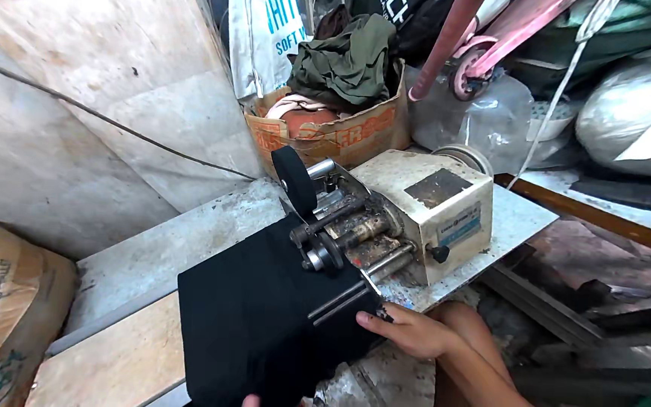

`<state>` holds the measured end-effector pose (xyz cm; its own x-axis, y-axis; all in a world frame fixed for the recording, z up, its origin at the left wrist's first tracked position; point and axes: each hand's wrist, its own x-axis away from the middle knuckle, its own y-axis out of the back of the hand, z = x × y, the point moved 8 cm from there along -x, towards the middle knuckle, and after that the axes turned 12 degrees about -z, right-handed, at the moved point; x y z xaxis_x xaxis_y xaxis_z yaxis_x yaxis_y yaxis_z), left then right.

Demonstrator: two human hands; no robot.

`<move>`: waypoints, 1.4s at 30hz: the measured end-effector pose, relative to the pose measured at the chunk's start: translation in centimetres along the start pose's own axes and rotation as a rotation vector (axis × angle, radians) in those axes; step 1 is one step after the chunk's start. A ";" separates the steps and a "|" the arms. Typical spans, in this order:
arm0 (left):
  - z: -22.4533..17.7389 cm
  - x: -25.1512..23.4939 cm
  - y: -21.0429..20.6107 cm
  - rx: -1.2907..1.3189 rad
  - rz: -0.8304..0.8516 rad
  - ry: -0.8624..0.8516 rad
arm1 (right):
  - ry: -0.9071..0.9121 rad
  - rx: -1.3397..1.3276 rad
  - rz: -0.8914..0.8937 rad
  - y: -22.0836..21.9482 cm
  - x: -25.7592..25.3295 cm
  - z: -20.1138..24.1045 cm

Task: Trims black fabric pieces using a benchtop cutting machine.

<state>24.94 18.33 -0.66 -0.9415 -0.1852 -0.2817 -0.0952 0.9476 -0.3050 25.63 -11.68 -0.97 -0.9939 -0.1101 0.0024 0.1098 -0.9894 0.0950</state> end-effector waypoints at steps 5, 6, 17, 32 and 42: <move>-1.5 0.7 -3.3 0.016 0.055 0.042 | 0.012 -0.043 -0.018 0.1 0.0 0.0; -1.2 0.5 -2.5 0.054 0.032 0.027 | 0.009 -0.039 -0.020 0.1 0.0 0.0; -0.4 0.7 -2.6 -0.188 0.060 0.047 | 0.035 -0.106 -0.019 0.1 0.0 0.2; -0.1 0.8 -1.4 -0.170 0.048 0.044 | 0.021 -0.085 -0.003 0.1 -0.1 0.0; 0.4 1.1 -0.9 -0.055 -0.022 0.080 | 0.033 -0.071 -0.136 0.4 0.5 0.5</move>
<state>24.08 17.22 -1.03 -0.9615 -0.1868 -0.2013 -0.1317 0.9569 -0.2588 25.22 -12.11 -0.40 -0.9990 0.0231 -0.0384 -0.0240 -0.9995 0.0213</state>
